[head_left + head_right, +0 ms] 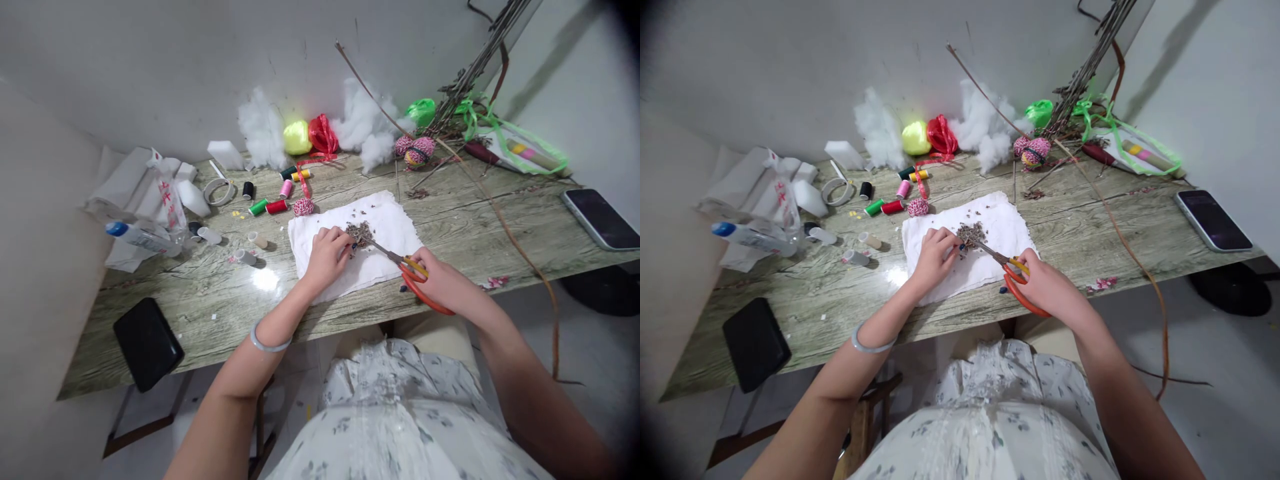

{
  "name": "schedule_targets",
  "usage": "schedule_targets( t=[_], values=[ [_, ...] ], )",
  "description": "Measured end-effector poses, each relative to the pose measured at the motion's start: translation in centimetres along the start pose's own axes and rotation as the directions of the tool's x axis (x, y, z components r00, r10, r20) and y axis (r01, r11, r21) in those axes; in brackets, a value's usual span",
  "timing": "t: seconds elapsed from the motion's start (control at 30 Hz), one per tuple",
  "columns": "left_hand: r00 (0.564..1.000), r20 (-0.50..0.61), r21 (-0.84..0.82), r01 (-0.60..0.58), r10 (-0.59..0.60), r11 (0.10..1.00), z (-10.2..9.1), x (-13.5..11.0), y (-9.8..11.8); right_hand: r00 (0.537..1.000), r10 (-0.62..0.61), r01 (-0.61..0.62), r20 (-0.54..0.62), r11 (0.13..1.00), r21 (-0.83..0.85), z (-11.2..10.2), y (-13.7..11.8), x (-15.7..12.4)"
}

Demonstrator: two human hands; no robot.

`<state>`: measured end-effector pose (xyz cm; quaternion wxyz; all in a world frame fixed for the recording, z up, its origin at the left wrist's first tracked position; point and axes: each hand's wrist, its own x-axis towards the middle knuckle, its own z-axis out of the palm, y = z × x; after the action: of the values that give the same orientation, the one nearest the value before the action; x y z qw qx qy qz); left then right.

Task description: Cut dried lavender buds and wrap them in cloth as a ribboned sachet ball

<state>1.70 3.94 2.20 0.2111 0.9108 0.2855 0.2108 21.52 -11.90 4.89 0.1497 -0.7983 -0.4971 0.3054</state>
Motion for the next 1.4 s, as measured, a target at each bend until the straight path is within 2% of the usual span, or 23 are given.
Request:
schedule_targets(
  t=[0.2, 0.33, 0.43, 0.53, 0.73, 0.93, 1.2, 1.3, 1.4],
  values=[
    [1.0, 0.006, 0.005, 0.005, -0.005, 1.0, -0.1, 0.0, 0.2, 0.998, -0.061, 0.059, -0.03, 0.996, -0.063, -0.2, -0.1, 0.2],
    [1.0, 0.005, -0.005, 0.009, -0.009, 1.0, 0.0, 0.0, 0.1, 0.999, -0.011, 0.008, -0.037, 0.997, -0.071, 0.0, 0.3, 0.1],
    [1.0, 0.006, 0.011, 0.008, -0.009, 1.0, 0.0, 0.0, 0.1, 1.0, 0.021, -0.022, -0.014, 0.999, -0.04, 0.1, 0.7, -0.1],
    [1.0, 0.013, 0.02, 0.005, -0.005, 1.0, -0.1, 0.0, 0.0, 1.0, -0.001, 0.001, 0.017, 1.0, 0.023, 0.1, 0.9, -0.3],
    [1.0, 0.017, 0.061, -0.014, 0.013, 0.998, -0.2, 0.0, 0.0, 0.998, 0.013, -0.015, 0.062, 0.999, 0.035, 0.1, 0.4, 0.0],
    [0.999, 0.03, 0.078, -0.032, 0.03, 0.996, -0.3, -0.2, 0.1, 0.999, -0.047, 0.047, -0.003, 0.999, -0.01, 0.0, 0.0, 0.3],
    [0.999, 0.025, 0.071, 0.017, -0.019, 0.997, -0.4, 0.0, -0.1, 0.997, -0.021, 0.022, -0.076, 1.0, 0.018, 0.2, 1.9, 0.6],
    [0.999, 0.023, 0.073, 0.031, -0.033, 0.997, -0.3, 0.0, -0.2, 0.998, 0.029, -0.027, -0.054, 0.999, 0.032, 0.4, 2.1, 0.5],
    [1.0, 0.014, 0.068, 0.02, -0.021, 0.998, -0.4, -0.1, -0.2, 1.0, 0.021, -0.02, -0.006, 0.998, 0.067, 0.6, 1.9, 0.4]
  ],
)
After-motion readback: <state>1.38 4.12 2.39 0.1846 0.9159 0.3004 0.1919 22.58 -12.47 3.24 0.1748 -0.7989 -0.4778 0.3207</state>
